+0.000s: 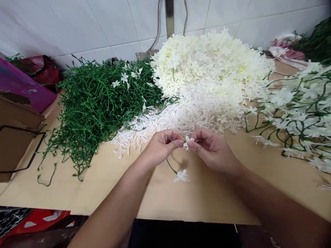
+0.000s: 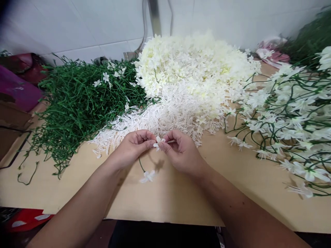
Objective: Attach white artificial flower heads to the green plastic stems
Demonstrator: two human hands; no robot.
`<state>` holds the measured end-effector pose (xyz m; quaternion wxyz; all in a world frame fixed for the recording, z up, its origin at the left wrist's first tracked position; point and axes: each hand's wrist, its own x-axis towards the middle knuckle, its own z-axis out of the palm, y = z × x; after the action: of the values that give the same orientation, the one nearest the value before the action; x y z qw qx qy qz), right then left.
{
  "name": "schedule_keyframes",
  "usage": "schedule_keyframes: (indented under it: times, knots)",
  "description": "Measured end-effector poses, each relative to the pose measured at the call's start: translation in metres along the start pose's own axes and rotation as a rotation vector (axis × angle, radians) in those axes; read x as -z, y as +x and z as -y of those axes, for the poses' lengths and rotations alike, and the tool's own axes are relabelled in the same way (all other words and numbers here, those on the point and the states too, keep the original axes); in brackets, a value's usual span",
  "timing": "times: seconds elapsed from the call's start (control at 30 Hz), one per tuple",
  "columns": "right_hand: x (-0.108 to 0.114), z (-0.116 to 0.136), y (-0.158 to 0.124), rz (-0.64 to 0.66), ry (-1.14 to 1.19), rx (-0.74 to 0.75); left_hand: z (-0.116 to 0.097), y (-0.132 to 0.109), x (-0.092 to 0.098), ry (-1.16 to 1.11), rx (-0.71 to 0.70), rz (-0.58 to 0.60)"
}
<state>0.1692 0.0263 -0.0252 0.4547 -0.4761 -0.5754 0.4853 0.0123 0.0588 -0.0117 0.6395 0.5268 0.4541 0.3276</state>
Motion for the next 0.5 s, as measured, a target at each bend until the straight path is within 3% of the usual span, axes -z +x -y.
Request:
schedule_keyframes:
  times: [0.23,0.5]
  knots:
    - [-0.0033,-0.0052,-0.0039,-0.014,-0.021,0.126,0.0046,0.0023,-0.0062,-0.096,0.052,0.017]
    - [0.0023,-0.0094,0.002,0.02,0.095,0.078,0.0056,0.006,-0.0033,-0.222,0.039,0.019]
